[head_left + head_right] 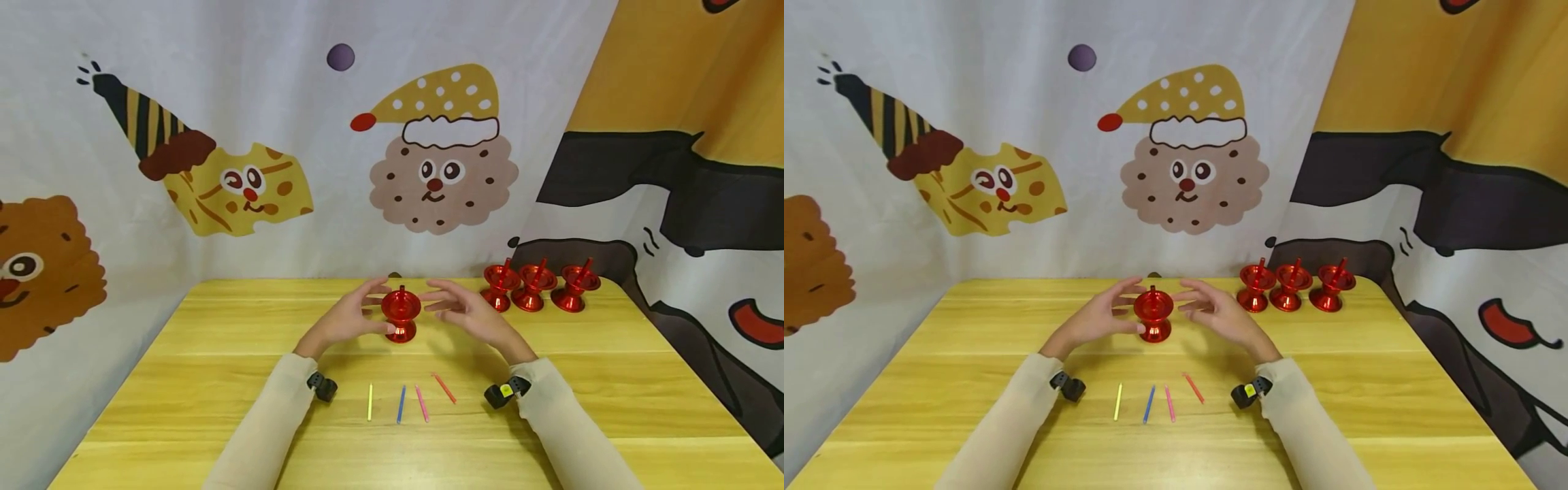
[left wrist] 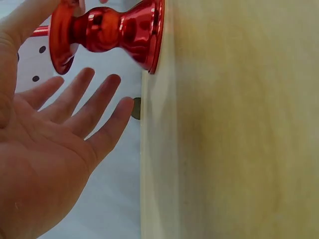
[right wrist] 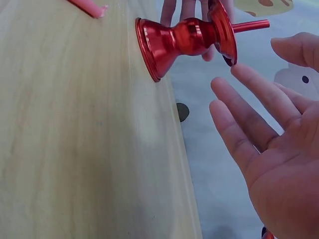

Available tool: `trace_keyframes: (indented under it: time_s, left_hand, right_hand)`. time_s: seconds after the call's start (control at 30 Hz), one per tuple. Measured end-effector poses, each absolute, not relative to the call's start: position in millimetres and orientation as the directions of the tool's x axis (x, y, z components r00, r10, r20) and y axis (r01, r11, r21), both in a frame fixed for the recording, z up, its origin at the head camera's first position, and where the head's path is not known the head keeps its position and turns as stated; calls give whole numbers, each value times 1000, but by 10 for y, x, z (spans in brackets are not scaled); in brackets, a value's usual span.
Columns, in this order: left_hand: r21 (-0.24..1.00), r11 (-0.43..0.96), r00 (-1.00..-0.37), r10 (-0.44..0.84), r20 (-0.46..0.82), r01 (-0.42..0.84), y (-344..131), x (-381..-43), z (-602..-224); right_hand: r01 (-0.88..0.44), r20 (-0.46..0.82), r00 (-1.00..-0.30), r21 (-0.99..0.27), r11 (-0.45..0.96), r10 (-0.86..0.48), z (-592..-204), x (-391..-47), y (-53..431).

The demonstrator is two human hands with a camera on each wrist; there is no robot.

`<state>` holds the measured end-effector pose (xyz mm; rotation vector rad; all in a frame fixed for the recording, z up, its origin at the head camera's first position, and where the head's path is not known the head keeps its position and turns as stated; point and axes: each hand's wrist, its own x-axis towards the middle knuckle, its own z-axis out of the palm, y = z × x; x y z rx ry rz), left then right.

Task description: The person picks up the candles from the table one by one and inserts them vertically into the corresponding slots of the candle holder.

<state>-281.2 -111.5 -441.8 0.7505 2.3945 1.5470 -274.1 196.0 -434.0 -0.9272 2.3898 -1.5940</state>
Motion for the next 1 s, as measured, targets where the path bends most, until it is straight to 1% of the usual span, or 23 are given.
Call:
trace_keyframes:
  time_s: [0.27,0.43,0.57,0.67,0.9,1.0]
  left_hand:
    - [907,323,-844,533,61,270,-1088,-2783,-4438]
    - [909,321,-840,540,53,264,-1102,-2780,-4446]
    - [910,327,-843,536,43,254,-1119,-2776,-4455]
    - [913,324,-837,546,32,246,-1139,-2782,-4466]
    - [931,302,-806,592,-16,204,-1250,-2791,-4479]
    - [939,294,-792,609,-42,176,-1283,-2784,-4476]
  right_hand:
    - [-386,192,-775,-898,211,-603,-4328,-2725,1953]
    - [-325,133,-726,-931,166,-674,-4314,-2722,1992]
    - [-285,20,-676,-929,237,-737,-4320,-2709,2042]
    - [-268,-56,-649,-917,297,-758,-4337,-2704,2082]
    - [-191,-210,-639,-889,417,-740,-4382,-2694,2199]
    - [-178,-247,-636,-875,450,-731,-4374,-2664,2220]
